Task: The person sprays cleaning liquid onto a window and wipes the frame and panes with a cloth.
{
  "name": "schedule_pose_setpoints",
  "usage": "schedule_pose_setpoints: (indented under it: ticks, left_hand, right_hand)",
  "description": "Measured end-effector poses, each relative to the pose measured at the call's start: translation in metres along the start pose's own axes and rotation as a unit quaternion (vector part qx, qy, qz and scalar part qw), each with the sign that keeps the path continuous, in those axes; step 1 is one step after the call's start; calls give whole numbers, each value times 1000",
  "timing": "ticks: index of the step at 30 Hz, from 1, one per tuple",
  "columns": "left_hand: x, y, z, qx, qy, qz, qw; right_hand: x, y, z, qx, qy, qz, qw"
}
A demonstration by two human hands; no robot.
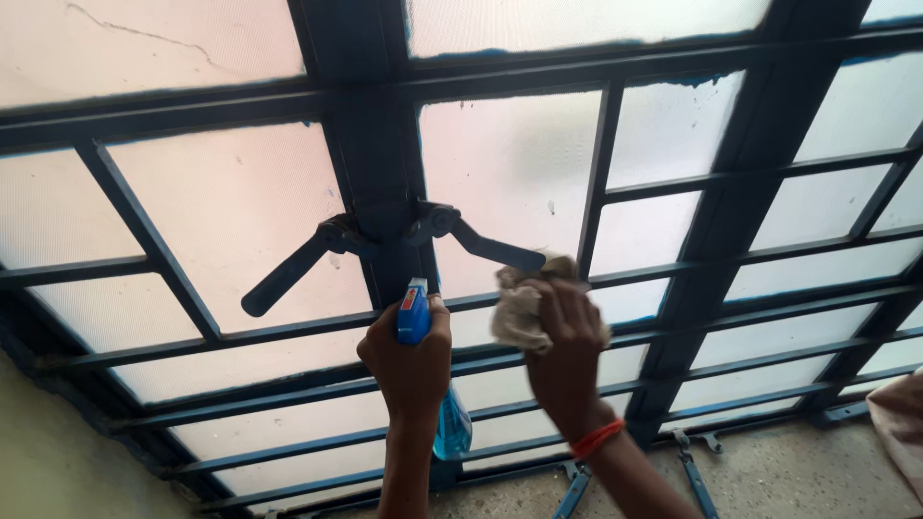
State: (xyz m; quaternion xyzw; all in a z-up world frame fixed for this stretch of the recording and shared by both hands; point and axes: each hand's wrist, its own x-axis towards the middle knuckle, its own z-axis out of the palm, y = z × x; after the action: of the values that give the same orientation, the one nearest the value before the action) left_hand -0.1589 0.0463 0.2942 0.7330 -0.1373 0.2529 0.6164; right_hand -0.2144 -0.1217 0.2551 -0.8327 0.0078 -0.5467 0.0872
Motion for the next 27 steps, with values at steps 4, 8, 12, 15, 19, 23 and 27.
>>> schedule_pose_setpoints:
  ticks: [4,8,12,15,19,23,27]
  left_hand:
    - [2,9,3,-9,12,-3,1000]
    - [0,14,2,-13,10,-4,1000]
    - [0,7,2,1,14,-9,1000]
    - [-1,6,1,-10,18,6,1000]
    - [-1,12,6,-4,24,6,1000]
    - [-5,22,5,0,2,3,1000]
    - [0,25,6,22,-1,-28,999]
  right_hand:
    - [11,-15,-6,38,-42,-60,997]
    - [23,15,-41,9,-87,-87,992]
    - [11,6,-25,-19,13,-41,999]
    - [3,-20,7,25,-7,68,997]
    - [4,-28,5,76,-63,-50,994]
    - [9,20,-28,42,-104,-91,990]
    - [-8,67,-47,65,43,-79,994]
